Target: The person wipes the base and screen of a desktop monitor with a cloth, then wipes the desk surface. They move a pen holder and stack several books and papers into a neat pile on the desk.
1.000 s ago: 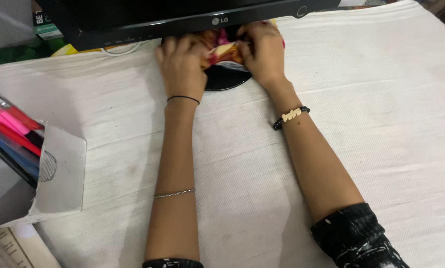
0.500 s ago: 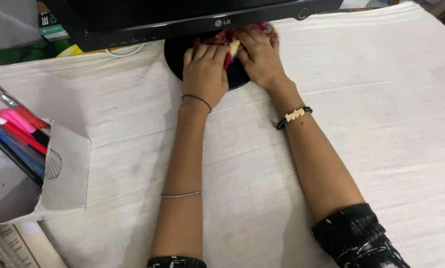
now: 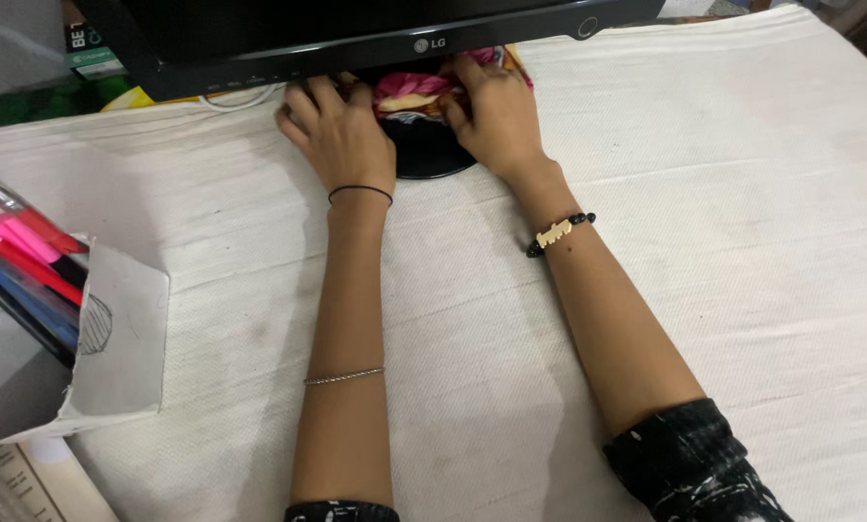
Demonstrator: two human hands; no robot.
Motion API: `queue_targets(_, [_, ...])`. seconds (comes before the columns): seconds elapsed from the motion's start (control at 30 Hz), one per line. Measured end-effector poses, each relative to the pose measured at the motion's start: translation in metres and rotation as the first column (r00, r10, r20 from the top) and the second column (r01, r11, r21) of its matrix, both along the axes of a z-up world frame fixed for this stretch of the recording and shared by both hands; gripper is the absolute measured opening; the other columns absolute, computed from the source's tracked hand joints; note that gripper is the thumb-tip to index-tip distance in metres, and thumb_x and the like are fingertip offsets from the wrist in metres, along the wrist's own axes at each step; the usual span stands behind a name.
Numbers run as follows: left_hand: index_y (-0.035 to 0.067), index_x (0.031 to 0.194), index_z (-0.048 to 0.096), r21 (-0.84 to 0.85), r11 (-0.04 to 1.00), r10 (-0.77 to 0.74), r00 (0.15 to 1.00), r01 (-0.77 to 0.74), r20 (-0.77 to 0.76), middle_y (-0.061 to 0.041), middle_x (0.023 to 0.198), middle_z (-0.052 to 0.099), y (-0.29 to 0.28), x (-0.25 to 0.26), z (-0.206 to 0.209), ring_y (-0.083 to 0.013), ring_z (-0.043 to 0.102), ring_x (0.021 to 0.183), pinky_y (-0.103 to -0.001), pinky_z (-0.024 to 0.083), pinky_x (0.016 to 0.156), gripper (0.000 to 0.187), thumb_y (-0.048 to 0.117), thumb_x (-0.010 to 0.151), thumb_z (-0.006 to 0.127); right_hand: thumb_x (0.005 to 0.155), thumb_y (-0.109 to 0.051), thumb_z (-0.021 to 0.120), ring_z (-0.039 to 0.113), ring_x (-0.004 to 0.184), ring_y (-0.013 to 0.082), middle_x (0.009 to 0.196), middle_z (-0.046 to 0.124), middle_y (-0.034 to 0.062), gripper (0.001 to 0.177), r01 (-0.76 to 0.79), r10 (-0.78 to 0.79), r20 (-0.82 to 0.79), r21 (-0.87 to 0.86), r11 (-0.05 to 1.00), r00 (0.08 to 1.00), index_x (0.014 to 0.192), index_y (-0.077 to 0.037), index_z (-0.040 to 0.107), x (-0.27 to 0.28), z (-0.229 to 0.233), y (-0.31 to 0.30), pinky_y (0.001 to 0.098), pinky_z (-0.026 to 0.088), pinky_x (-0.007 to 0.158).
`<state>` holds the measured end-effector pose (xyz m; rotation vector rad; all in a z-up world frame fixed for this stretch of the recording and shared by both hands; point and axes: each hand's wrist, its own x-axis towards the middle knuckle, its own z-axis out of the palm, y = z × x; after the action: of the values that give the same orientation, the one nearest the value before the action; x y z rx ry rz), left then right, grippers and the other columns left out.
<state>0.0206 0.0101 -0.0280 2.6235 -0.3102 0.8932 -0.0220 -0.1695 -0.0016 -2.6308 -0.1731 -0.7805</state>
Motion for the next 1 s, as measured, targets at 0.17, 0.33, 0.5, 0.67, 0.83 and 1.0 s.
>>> queue_targets(0.17, [0.011,0.098,0.081,-0.019,0.996,-0.089,0.99,0.091,0.114,-0.011,0.124,0.065,0.009,-0.001,0.009,-0.0362,0.054,0.121,-0.052,0.039,0.102,0.026,0.001,0.075,0.077,0.09,-0.009,0.079,0.07,0.092,0.0263,0.1,0.074,0.0121,0.014,-0.332,0.369,-0.093,0.279,0.901,0.925,0.103,-0.007,0.079,0.001,0.013,-0.008,0.0358,0.056,0.086])
queue_targets(0.33, [0.006,0.102,0.079,-0.086,0.876,-0.474,0.88,0.475,0.03,-0.007,0.116,0.073,0.004,-0.01,0.014,-0.028,0.062,0.112,-0.043,0.048,0.1,0.019,0.003,0.085,0.071,0.089,-0.006,0.066,0.067,0.107,0.0276,0.126,0.071,0.0055,0.028,-0.09,0.21,-0.266,0.401,0.912,0.941,0.114,-0.011,0.076,0.002,0.005,-0.024,0.0486,0.05,0.09])
queue_targets(0.5, [0.004,0.094,0.079,0.005,0.751,-0.648,0.736,0.66,0.194,-0.009,0.106,0.074,-0.02,-0.024,0.017,-0.0293,0.064,0.107,-0.046,0.047,0.097,0.022,0.022,0.084,0.072,0.098,-0.013,0.057,0.045,0.138,0.0341,0.141,0.061,0.0131,0.04,0.017,-0.017,0.042,-0.009,1.0,0.999,0.137,-0.01,0.067,0.009,-0.023,-0.027,0.0677,0.012,0.112])
queue_targets(0.67, [0.005,0.093,0.079,-0.017,0.888,-0.457,0.884,0.46,0.095,-0.008,0.107,0.076,-0.016,-0.018,0.019,-0.0285,0.065,0.108,-0.047,0.047,0.1,0.022,0.019,0.097,0.064,0.092,-0.02,0.061,0.053,0.132,0.0326,0.138,0.065,0.0139,0.044,0.001,0.006,0.047,-0.152,0.988,0.999,0.135,-0.012,0.064,0.01,-0.019,-0.025,0.0684,0.018,0.109])
queue_targets(0.83, [0.006,0.1,0.079,-0.092,0.971,-0.219,0.974,0.223,0.052,-0.01,0.109,0.075,0.001,-0.003,0.011,-0.0341,0.062,0.116,-0.049,0.045,0.103,0.021,0.024,0.097,0.068,0.101,-0.027,0.065,0.067,0.101,0.0386,0.111,0.07,0.0221,0.042,-0.11,0.11,0.015,-0.021,0.994,0.994,0.134,-0.001,0.06,-0.005,-0.003,-0.008,0.0479,0.053,0.091])
queue_targets(1.0, [0.009,0.107,0.077,-0.171,0.981,-0.083,0.996,0.089,0.045,-0.02,0.134,0.065,0.013,0.009,-0.002,-0.0419,0.051,0.131,-0.048,0.044,0.106,0.027,0.026,0.085,0.078,0.082,-0.01,0.067,0.072,0.08,0.0328,0.094,0.075,0.0167,0.038,-0.115,0.138,0.161,-0.146,0.983,0.977,0.12,-0.005,0.066,-0.006,0.005,0.008,0.042,0.058,0.074])
